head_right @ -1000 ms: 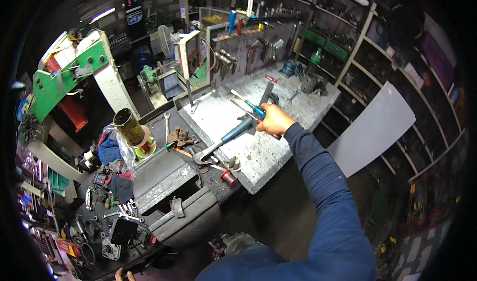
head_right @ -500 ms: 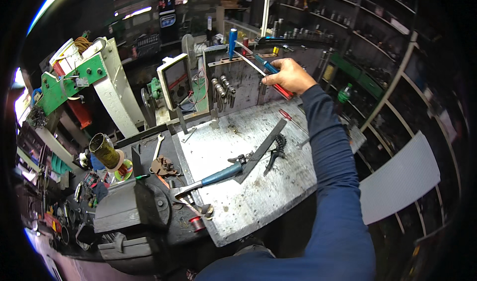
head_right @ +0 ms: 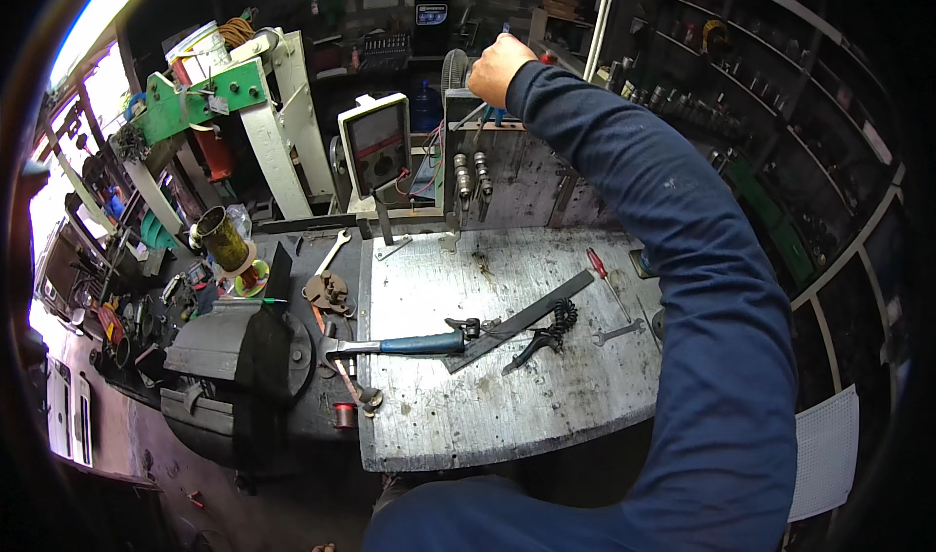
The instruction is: The person disassembles a mechanical component on a workbench using pliers, a hammer, and a screwdriver. They remove a small cylindrical part, separate internal pieces, and place them on the table.
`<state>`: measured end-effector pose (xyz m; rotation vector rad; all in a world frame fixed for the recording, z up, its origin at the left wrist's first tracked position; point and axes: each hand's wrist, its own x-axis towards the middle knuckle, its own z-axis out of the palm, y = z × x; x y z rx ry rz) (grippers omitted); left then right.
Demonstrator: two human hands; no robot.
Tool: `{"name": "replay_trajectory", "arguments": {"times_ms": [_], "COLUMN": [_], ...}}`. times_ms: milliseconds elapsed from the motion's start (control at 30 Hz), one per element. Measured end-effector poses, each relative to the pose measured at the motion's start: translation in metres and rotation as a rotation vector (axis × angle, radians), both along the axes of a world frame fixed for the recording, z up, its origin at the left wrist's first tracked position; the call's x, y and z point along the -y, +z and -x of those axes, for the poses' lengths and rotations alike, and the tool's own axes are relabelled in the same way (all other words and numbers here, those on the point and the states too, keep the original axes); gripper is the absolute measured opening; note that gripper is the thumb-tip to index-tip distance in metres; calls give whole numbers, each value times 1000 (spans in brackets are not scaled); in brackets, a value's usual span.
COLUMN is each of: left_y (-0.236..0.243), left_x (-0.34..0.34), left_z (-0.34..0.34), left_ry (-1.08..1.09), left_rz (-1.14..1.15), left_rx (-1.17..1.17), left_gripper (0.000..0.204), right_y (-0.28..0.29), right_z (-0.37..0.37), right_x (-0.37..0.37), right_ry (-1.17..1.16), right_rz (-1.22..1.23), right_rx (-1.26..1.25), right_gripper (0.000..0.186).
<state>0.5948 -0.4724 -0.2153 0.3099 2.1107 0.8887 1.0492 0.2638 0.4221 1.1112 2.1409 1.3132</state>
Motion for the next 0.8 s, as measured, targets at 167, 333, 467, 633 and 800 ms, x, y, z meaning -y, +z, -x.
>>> {"name": "replay_trajectory", "arguments": {"times_ms": [167, 333, 467, 633, 800], "left_y": [2, -4, -8, -8, -6], "left_x": [22, 13, -6, -29, -53], "left_z": [-51, -54, -45, -35, -28], "left_ry": [45, 21, 31, 43, 86], "left_rz": [-23, 58, 85, 87, 49], "left_rx": [25, 12, 30, 39, 59], "left_gripper": [26, 27, 27, 27, 27], "right_y": [9, 3, -3, -6, -8], "right_z": [0, -2, -8, 1, 17], "right_x": [-10, -11, -11, -28, -52], "right_ry": [12, 88, 107, 314, 373], "right_rz": [-63, -26, -51, -116, -56], "right_rx": [-32, 67, 94, 201, 134], "right_gripper": [13, 13, 12, 16, 10]}}
